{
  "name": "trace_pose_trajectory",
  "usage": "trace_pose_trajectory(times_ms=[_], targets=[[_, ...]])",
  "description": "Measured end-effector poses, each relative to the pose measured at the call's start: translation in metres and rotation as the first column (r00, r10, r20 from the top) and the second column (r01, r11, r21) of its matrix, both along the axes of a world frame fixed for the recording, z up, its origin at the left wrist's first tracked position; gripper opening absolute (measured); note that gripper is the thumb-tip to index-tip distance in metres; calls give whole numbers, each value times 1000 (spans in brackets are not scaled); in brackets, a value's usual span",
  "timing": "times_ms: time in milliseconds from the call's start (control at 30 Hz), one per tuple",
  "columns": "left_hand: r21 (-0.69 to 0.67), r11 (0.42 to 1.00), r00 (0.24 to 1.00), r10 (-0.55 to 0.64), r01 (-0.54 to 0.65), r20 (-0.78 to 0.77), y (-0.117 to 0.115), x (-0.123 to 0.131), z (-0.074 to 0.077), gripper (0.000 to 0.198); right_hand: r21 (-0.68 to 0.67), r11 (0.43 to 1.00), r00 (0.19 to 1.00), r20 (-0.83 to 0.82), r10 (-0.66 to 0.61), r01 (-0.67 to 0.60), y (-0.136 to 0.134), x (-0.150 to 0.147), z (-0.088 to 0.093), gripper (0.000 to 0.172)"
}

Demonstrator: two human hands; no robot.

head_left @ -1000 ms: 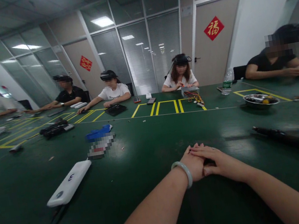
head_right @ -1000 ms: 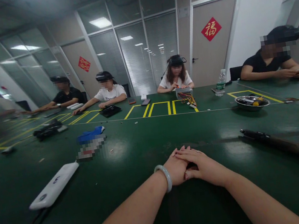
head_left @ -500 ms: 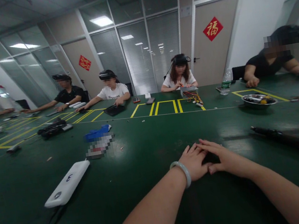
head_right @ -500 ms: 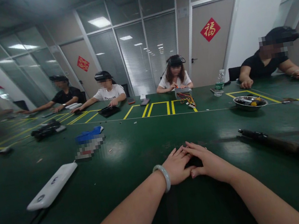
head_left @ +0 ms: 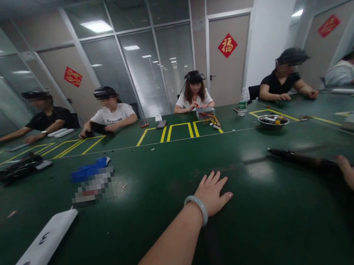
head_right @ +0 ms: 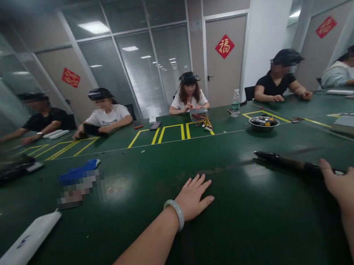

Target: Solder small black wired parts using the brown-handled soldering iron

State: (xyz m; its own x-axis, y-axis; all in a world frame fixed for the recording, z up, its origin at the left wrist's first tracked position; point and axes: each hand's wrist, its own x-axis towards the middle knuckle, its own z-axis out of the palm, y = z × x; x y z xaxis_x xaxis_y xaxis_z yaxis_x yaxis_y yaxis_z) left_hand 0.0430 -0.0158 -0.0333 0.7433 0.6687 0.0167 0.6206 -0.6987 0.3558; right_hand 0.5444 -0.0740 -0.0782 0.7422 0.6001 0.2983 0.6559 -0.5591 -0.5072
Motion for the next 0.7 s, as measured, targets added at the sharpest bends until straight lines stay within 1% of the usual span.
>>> trace_pose_trajectory(times_ms=[33,67,100,167,233,367,433,500,567,633,667,700], targets=[[0,1000,1000,6,-6,-4,1,0,0,65,-22,992,992,-31,-122,121,1,-3,3,79],[-4,1000,1000,4,-4,-7,1,1,-1,65,-52,978,978,-44,-205,203,2,-7,7,81],[-8,1000,1000,5,-5,-9,2,1,-2,65,-81,969,971,-44,-236,232,4,-12,11,82],[-5,1000,1000,7,-7,-3,3,2,-3,65,-122,979,985,-26,-170,166,7,-21,21,83],[9,1000,1000,15,-15,0,3,4,-5,63,-135,982,991,-19,-135,131,6,-26,28,83],[52,998,999,45,-45,-7,2,7,-6,59,-177,982,997,15,-69,71,3,-35,32,86],[60,996,998,60,-59,-8,2,9,-6,58,-209,977,998,35,-44,50,8,-48,33,80],[57,996,997,71,-71,-6,1,10,-5,58,-236,971,998,58,-27,40,18,-71,36,67],[54,995,997,83,-83,-4,1,12,-4,58,-241,970,996,80,32,-11,31,-103,41,54],[65,994,996,92,-92,7,1,15,-4,59,-229,964,985,81,155,-133,45,-143,45,47],[80,992,995,95,-96,19,1,16,-3,59,-219,953,972,64,227,-208,52,-163,46,45],[101,990,995,96,-99,36,2,17,-3,58,-211,943,960,57,275,-258,60,-184,47,43]])
